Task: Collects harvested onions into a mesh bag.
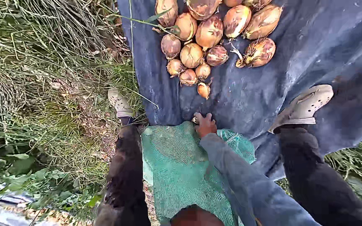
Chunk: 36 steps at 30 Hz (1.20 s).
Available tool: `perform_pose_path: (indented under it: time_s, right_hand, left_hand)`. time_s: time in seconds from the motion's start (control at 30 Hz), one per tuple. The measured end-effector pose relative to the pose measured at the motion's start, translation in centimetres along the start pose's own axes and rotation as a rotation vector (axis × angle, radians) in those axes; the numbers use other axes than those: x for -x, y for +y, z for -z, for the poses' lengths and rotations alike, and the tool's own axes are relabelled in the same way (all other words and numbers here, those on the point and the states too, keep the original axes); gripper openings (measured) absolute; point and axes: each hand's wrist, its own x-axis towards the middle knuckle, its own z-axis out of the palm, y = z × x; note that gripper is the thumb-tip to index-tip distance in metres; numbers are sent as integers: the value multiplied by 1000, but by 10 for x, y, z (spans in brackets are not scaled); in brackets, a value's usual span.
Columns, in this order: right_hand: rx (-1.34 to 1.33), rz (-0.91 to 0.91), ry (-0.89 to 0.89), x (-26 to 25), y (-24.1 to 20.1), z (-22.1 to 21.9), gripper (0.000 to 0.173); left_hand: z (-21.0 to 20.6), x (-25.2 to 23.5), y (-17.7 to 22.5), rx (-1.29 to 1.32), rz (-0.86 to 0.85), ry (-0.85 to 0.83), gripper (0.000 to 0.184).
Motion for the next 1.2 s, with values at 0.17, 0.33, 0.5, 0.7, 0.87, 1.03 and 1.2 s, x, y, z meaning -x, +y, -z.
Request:
perform_pose_path:
  time_s: [0.17, 0.33, 0.5, 0.7, 0.87, 1.03, 1.2]
  right_hand:
    - [-732, 327, 157, 48, -18, 119, 68]
    - [-1231, 828, 31, 142, -78, 205, 66]
    - [22, 353, -402, 144, -13, 106, 61]
    - [303, 71, -716, 196, 44, 148, 51]
    - [-191, 146, -192, 195, -7, 280, 46]
    - [332, -24, 71, 116, -26, 321, 91]
    - [269, -54, -220, 48, 13, 299, 74]
  left_hand:
    - [102, 1, 6, -398, 289, 903, 27]
    - [163, -9, 14, -421, 379, 1094, 28]
    - [192, 6, 43, -419, 168, 1489, 30]
    - [214, 14, 39, -438, 217, 1307, 42]
    - [216, -3, 56, -442, 96, 1230, 44]
    - [222, -7, 77, -533, 225, 1096, 36]
    - [227, -49, 121, -684, 600, 842, 46]
